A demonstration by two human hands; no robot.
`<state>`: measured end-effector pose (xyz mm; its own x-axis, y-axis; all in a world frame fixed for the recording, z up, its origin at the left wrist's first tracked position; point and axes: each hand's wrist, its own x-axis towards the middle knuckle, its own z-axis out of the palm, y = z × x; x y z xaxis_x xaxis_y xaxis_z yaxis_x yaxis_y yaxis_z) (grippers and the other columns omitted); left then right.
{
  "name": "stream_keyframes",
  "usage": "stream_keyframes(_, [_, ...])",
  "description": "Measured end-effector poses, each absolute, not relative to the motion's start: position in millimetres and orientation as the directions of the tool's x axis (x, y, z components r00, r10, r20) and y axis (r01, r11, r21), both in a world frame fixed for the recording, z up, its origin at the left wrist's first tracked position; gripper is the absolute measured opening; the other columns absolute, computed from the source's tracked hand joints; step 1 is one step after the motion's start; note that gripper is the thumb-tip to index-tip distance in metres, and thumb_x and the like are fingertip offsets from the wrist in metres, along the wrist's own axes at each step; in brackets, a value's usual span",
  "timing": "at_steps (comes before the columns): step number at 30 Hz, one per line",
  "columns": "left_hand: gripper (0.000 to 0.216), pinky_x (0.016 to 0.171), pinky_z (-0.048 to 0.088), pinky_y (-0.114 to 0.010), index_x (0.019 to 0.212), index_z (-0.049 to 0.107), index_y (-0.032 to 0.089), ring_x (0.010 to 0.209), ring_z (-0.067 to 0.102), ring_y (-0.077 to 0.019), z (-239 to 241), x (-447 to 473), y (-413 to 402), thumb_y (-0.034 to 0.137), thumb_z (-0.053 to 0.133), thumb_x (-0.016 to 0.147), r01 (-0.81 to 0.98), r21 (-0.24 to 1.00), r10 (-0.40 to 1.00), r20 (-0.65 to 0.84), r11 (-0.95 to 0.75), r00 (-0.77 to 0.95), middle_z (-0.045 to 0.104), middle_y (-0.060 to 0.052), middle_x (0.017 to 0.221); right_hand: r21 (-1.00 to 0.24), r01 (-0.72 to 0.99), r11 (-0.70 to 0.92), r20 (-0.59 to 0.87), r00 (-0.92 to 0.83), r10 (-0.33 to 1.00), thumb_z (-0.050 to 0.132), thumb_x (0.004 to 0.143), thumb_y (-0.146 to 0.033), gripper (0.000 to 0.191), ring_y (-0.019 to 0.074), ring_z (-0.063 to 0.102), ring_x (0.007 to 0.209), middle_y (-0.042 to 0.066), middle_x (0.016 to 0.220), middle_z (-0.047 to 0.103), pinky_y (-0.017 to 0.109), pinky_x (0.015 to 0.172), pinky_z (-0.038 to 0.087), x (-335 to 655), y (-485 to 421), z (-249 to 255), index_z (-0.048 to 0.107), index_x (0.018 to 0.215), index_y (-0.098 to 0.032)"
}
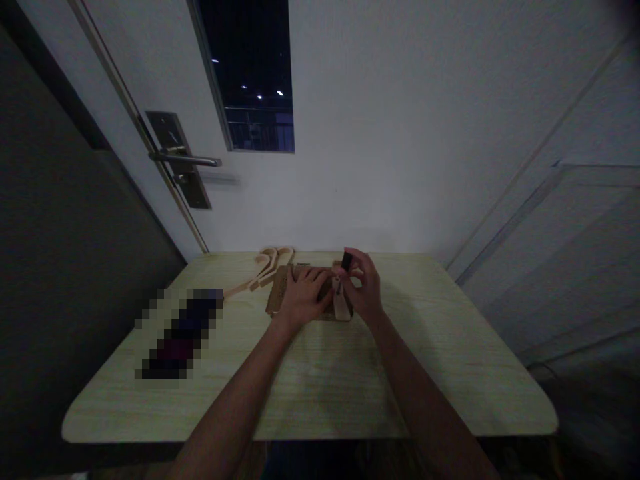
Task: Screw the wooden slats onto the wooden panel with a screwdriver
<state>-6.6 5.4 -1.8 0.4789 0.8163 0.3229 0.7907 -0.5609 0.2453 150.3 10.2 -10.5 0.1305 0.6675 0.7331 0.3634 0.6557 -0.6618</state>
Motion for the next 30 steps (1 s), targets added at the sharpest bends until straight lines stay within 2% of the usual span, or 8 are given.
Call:
stream_keyframes(7, [0.032,0.112,0.009,-0.066,0.123,0.049,0.028,0.128,0.044,-0.026,-3.4,-6.9,6.2,0.039,0.043,0.094,0.795,0.24,0.816,0.336,-0.556,0.47,0.056,-0.004,0.133,-0.641,0.298,0.707,0.756,0.088,0.648,0.047,0.094,-0.031,0.03,0.0156,0.065,0.091,0.006,0.108,0.064,0.028,0.07,0.058,152.8,5.8,-4.3,0.055,0.122,-0.028])
stream_keyframes(12, [0.031,0.111,0.011,-0.067,0.123,0.049,0.028,0.128,0.044,-0.0255,-4.8,-7.1,6.3,0.038,0.043,0.094,0.787,0.249,0.811,0.345,-0.564,0.472,0.057,-0.004,0.133,-0.622,0.338,0.706,0.774,0.129,0.62,0.056,0.09,-0.028,0.03,0.0153,0.067,0.085,0.005,0.105,0.067,0.027,0.067,0.057,151.5,6.8,-5.9,0.057,0.119,-0.027])
stream_keyframes(17, [0.033,0.111,0.01,-0.069,0.125,0.048,0.029,0.125,0.046,-0.0268,-4.9,-6.9,6.3,0.04,0.042,0.095,0.785,0.239,0.802,0.37,-0.571,0.47,0.058,-0.004,0.131,-0.635,0.366,0.68,0.762,0.155,0.628,0.065,0.083,-0.031,0.04,0.0144,0.064,0.076,0.003,0.093,0.066,0.027,0.063,0.056,150.5,10.9,-10.7,0.054,0.121,-0.026])
stream_keyframes(20, [0.034,0.112,0.009,-0.067,0.127,0.048,0.028,0.125,0.046,-0.0273,-4.1,-6.7,6.1,0.039,0.042,0.095,0.789,0.234,0.804,0.358,-0.569,0.474,0.057,-0.005,0.132,-0.628,0.369,0.685,0.767,0.149,0.624,0.068,0.081,-0.033,0.038,0.014,0.064,0.077,0.003,0.095,0.065,0.026,0.06,0.056,149.9,12.1,-12.9,0.056,0.117,-0.027])
stream_keyframes(26, [0.033,0.111,0.01,-0.068,0.124,0.049,0.028,0.126,0.045,-0.0263,-2.7,-6.7,5.6,0.039,0.042,0.095,0.789,0.236,0.807,0.351,-0.567,0.475,0.057,-0.004,0.133,-0.598,0.371,0.711,0.785,0.093,0.612,0.051,0.091,-0.031,0.029,0.0154,0.065,0.086,0.007,0.112,0.063,0.028,0.064,0.058,150.3,6.9,-8.1,0.054,0.12,-0.026])
stream_keyframes(30, [0.031,0.112,0.009,-0.068,0.123,0.05,0.029,0.128,0.044,-0.0256,-4.6,-6.9,6.8,0.038,0.043,0.094,0.792,0.233,0.808,0.351,-0.564,0.473,0.057,-0.004,0.132,-0.609,0.366,0.703,0.772,0.073,0.631,0.051,0.092,-0.03,0.029,0.0166,0.066,0.088,0.007,0.107,0.066,0.029,0.066,0.058,150.7,5.4,-6.5,0.054,0.12,-0.026])
